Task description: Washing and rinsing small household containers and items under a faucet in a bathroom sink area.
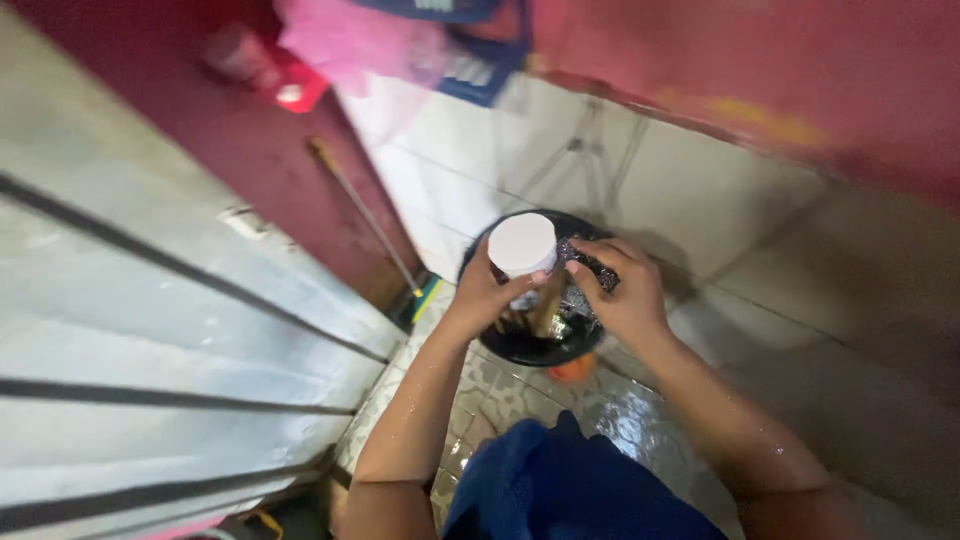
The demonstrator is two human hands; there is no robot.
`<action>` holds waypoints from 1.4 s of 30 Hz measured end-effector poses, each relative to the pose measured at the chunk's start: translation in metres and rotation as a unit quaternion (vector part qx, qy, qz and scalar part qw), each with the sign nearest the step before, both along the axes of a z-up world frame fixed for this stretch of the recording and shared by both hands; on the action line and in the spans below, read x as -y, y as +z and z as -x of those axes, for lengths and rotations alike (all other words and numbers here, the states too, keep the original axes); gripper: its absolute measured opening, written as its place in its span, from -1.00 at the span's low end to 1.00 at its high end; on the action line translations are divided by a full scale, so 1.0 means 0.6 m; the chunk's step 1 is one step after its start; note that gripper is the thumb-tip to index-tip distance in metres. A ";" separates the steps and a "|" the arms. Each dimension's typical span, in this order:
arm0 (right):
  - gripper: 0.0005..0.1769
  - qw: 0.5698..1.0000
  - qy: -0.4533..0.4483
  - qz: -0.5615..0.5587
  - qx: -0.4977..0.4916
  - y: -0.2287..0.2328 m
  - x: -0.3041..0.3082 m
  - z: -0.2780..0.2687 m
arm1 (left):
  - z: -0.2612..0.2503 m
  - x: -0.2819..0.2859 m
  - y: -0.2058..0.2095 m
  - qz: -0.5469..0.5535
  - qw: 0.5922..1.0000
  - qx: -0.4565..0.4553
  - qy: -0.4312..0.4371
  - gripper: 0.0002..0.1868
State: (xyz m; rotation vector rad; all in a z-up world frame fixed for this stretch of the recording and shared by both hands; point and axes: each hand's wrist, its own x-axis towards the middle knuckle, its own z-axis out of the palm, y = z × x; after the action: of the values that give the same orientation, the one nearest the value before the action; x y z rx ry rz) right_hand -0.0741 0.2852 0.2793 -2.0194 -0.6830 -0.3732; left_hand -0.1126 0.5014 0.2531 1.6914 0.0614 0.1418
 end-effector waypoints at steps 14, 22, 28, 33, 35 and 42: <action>-0.71 0.992 0.113 0.052 0.014 0.009 -0.464 -0.025 | -0.092 -0.505 0.083 -0.105 0.905 0.196 0.362 -0.26; -0.71 0.995 0.078 0.070 0.000 -0.017 -0.547 -0.078 | -0.311 -0.686 0.088 -0.084 0.834 0.229 0.495 -0.14; -0.67 0.995 0.043 0.085 0.000 -0.052 -0.542 -0.123 | -0.406 -0.760 0.076 -0.113 0.771 0.263 0.569 -0.06; -0.67 0.994 0.041 0.099 -0.023 -0.066 -0.535 -0.142 | -0.452 -0.812 0.022 -0.129 0.746 0.219 0.616 -0.06; -0.66 0.994 0.037 0.102 -0.027 -0.068 -0.532 -0.146 | -0.451 -0.807 0.025 -0.139 0.743 0.217 0.618 -0.04; -0.65 0.992 0.051 0.107 -0.032 -0.083 -0.529 -0.151 | -0.456 -0.822 0.005 -0.187 0.728 0.276 0.599 -0.11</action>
State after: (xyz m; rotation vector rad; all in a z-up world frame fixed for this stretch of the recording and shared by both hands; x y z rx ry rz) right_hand 0.0166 0.6025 0.2296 -2.1776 -0.8113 -0.1810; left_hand 0.1608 0.9947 0.2562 1.6755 0.7207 1.7234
